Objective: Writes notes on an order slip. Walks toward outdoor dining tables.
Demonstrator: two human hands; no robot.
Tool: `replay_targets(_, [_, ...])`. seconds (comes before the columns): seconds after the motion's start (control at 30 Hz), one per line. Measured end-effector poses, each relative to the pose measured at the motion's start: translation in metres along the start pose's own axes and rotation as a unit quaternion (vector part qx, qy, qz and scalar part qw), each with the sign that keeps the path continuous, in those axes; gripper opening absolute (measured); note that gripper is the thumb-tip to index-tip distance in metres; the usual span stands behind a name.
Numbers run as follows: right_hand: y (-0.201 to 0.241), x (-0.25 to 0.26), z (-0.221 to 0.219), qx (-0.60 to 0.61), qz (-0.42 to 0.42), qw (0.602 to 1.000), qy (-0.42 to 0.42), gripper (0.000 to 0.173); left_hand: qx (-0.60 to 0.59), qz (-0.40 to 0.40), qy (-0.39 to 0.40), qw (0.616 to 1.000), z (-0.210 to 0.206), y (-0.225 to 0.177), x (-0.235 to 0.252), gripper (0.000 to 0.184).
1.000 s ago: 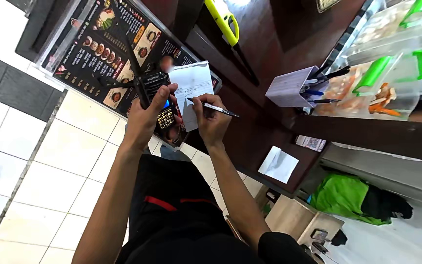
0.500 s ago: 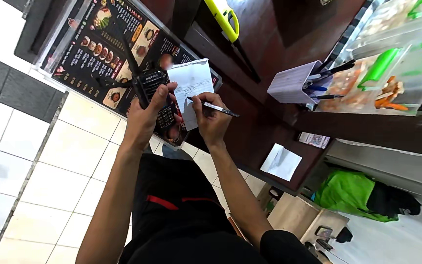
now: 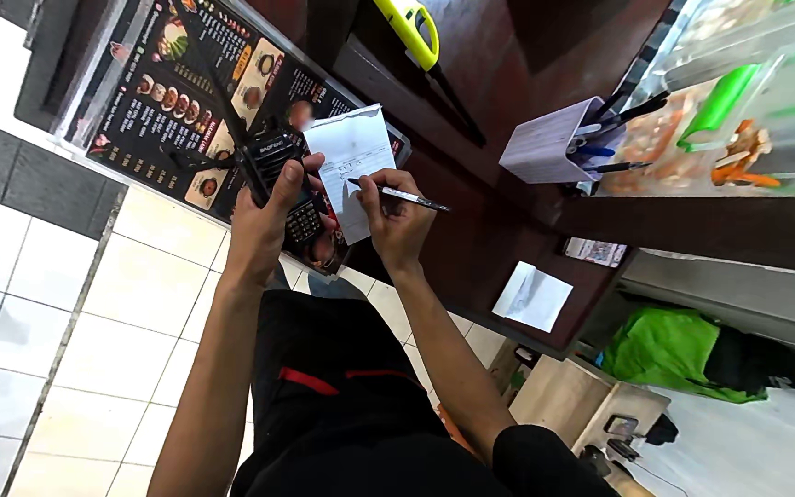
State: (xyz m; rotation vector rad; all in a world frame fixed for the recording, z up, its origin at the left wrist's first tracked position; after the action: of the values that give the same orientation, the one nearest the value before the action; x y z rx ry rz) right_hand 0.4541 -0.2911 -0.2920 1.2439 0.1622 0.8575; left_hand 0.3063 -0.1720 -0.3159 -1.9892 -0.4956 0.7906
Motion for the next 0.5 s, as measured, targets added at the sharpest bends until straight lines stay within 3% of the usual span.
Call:
replay_targets(0.27, [0.004, 0.0, -0.005, -0.004, 0.018, 1.0, 0.018, 0.012, -0.001, 0.006, -0.004, 1.0, 0.001, 0.001, -0.001, 0.058])
replay_targets(0.5, [-0.003, 0.0, 0.006, -0.014, -0.01, 1.0, -0.018, 0.01, -0.007, 0.002, 0.0, 1.0, 0.0, 0.0, 0.0, 0.06])
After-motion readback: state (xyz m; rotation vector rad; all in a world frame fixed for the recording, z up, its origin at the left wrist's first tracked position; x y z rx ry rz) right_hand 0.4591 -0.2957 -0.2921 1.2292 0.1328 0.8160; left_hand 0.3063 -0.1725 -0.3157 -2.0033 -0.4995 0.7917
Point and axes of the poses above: each hand's wrist, its own x-axis towards the middle knuckle, its own z-axis out of the back of the hand, y = z × x, the point moved 10 cm from there along x, towards the middle knuckle, and after that the axes turned 2 degrees about -x, right-handed, at the moved point
